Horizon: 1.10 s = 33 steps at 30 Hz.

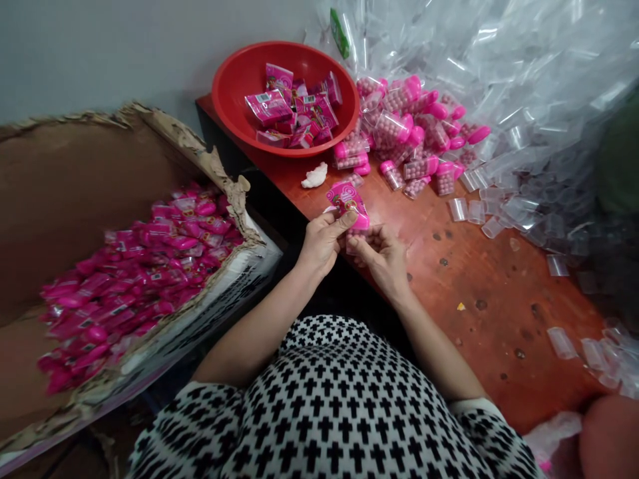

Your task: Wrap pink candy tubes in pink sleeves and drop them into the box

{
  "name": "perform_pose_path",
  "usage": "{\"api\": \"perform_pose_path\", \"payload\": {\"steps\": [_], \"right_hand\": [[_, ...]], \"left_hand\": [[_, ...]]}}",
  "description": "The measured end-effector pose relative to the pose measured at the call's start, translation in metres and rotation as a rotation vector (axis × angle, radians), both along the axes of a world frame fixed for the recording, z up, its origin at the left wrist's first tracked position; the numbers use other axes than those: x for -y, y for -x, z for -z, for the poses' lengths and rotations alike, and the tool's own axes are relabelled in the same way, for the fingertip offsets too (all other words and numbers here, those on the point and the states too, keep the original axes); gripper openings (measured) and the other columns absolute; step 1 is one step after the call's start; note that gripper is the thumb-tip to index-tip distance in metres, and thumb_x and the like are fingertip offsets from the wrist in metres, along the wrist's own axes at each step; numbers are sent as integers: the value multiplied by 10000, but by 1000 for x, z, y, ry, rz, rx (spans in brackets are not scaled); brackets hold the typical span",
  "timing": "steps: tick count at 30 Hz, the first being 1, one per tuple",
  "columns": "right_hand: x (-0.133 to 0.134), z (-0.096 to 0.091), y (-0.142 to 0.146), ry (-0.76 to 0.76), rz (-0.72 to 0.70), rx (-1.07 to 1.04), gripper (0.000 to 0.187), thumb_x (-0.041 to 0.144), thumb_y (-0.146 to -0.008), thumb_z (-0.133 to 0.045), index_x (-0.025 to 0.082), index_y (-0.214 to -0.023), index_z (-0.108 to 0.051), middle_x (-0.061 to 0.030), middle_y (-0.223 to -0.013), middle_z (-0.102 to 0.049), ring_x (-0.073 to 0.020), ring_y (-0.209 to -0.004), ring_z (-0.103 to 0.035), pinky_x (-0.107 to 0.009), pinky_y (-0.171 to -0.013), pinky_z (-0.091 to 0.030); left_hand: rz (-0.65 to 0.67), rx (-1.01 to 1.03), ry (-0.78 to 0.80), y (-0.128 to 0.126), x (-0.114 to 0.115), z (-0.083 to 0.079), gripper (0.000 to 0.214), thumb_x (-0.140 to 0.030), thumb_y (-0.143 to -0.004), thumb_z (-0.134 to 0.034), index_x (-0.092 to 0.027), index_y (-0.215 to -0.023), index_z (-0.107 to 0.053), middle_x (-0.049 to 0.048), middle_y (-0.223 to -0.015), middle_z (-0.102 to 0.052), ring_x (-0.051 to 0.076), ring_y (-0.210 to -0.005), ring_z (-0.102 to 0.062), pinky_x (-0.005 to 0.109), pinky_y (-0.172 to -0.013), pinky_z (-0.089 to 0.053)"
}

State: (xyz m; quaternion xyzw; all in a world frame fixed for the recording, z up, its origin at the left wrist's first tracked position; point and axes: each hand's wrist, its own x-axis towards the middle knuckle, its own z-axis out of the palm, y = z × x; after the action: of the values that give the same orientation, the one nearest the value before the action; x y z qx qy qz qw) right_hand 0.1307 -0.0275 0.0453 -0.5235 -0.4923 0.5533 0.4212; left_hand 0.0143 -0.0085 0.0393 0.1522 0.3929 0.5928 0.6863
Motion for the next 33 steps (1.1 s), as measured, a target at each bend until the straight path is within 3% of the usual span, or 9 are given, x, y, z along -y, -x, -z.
{"api": "perform_pose_path", "payload": {"steps": [4, 10, 17, 23, 29, 33], "right_hand": [[-2, 3, -1, -13, 8, -13, 281, 403, -743, -740, 204, -863, -581, 10, -748, -695, -105, -608, -646, -203, -500, -503], [-9, 1, -4, 96, -86, -203, 290, 401, -711, -763, 191, -802, -584, 37, -615, -681, -74, -424, -556, -176, -383, -425], [-7, 3, -4, -35, 23, -74, 274, 378, -735, -753, 192, -834, -578, 27, -687, -695, -84, -544, -623, -172, -455, -468], [-12, 9, -6, 54, -4, -226, 292, 407, -724, -756, 193, -788, -567, 48, -604, -660, -72, -419, -544, -179, -381, -415], [-5, 9, -5, -1, -1, -309, 429, 321, -643, -833, 225, -977, -580, 32, -809, -704, -92, -639, -658, -235, -629, -572], [-3, 11, -7, -5, 84, -318, 351, 312, -662, -821, 213, -907, -590, 31, -775, -697, -103, -652, -677, -248, -644, -590]], "left_hand": [[53, -33, -4, 3, -2, 1, 358, -386, -549, -866, -121, -605, -632, 8, -556, -600, 94, -476, -545, 221, -454, -423], [166, -108, -40, 13, -9, 1, 335, -352, -559, -862, -103, -553, -638, 0, -509, -559, 84, -432, -511, 220, -419, -412], [162, -153, -59, 7, -8, 2, 253, -310, -594, -839, -101, -623, -698, 20, -610, -640, 103, -518, -594, 231, -512, -494], [244, -123, -87, 5, -6, 0, 303, -354, -610, -833, -101, -583, -669, 8, -490, -560, 92, -406, -521, 227, -420, -441], [45, -47, -3, 7, -8, 3, 273, -308, -594, -846, -88, -659, -697, 37, -626, -646, 107, -585, -617, 229, -586, -526], [104, -14, 11, 0, 0, 2, 280, -295, -581, -849, -79, -685, -704, 40, -646, -655, 99, -568, -597, 220, -542, -505]]}}
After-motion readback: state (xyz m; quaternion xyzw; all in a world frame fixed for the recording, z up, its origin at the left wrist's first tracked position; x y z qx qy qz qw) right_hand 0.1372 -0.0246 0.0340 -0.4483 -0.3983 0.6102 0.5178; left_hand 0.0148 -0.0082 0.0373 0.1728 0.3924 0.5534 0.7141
